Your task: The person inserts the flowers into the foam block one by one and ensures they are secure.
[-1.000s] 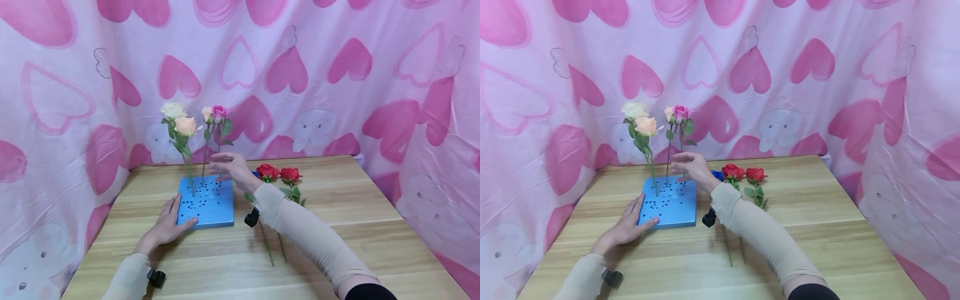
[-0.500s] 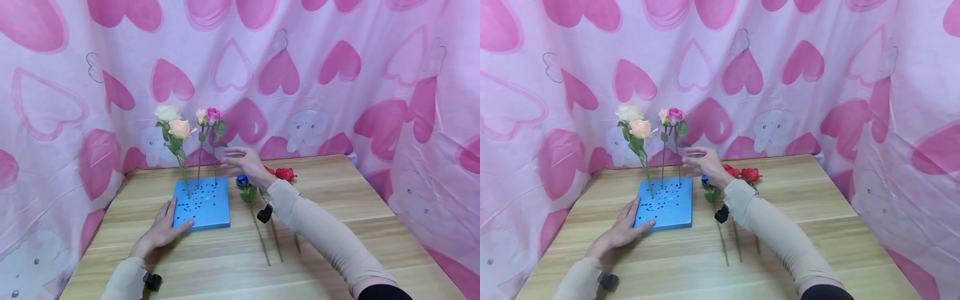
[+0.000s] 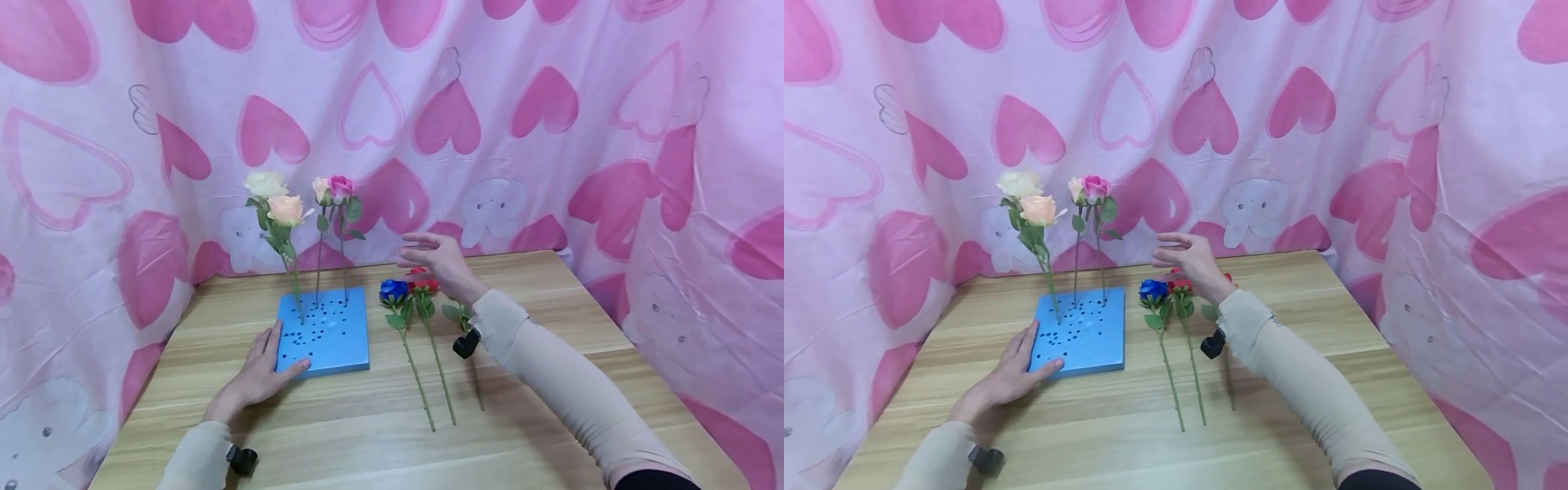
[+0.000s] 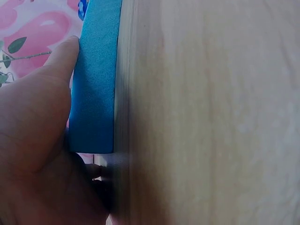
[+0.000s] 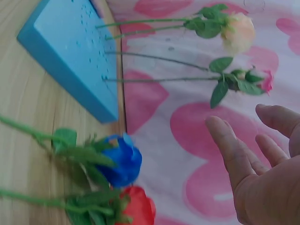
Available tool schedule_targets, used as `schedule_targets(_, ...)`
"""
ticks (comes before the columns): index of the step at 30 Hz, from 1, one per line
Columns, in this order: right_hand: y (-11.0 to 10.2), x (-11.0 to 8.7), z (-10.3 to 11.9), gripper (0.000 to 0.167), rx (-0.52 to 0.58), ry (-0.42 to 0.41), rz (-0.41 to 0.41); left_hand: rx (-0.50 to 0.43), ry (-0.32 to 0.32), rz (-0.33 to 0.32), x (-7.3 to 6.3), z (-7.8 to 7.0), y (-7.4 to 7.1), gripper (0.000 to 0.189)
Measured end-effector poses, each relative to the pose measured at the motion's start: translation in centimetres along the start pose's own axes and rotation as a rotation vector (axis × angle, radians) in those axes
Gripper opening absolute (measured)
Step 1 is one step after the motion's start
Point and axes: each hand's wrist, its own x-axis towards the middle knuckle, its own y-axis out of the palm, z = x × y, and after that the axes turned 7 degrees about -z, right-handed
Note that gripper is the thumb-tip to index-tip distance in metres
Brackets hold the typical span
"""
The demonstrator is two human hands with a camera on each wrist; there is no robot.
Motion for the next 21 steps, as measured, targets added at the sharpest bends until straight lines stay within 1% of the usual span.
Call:
schedule_targets(4, -1.6, -0.1, 0.2, 0.054, 0.007, 0.008, -0.039, -0.006, 0.0, 0.007, 0.0, 0.0, 0.0, 0.12)
schedule_targets(8, -3.2, -0.4, 0.3, 0.052, 0.026, 0.02, -0.071, -0.01, 0.003, 0.005, -0.1, 0.0, -0.1, 0.119)
schedule_targets(13, -5.2, -0.9, 0.2, 0.052, 0.001, 0.026, -0.096, -0.01, 0.003, 0.008, -0.1, 0.0, -0.1, 0.12)
schedule_targets(21, -7.7, -1.5, -0.1, 0.055, -0.045, 0.024, -0.141, -0.01, 0.009, 0.004, -0.2, 0.1, 0.0, 0.121)
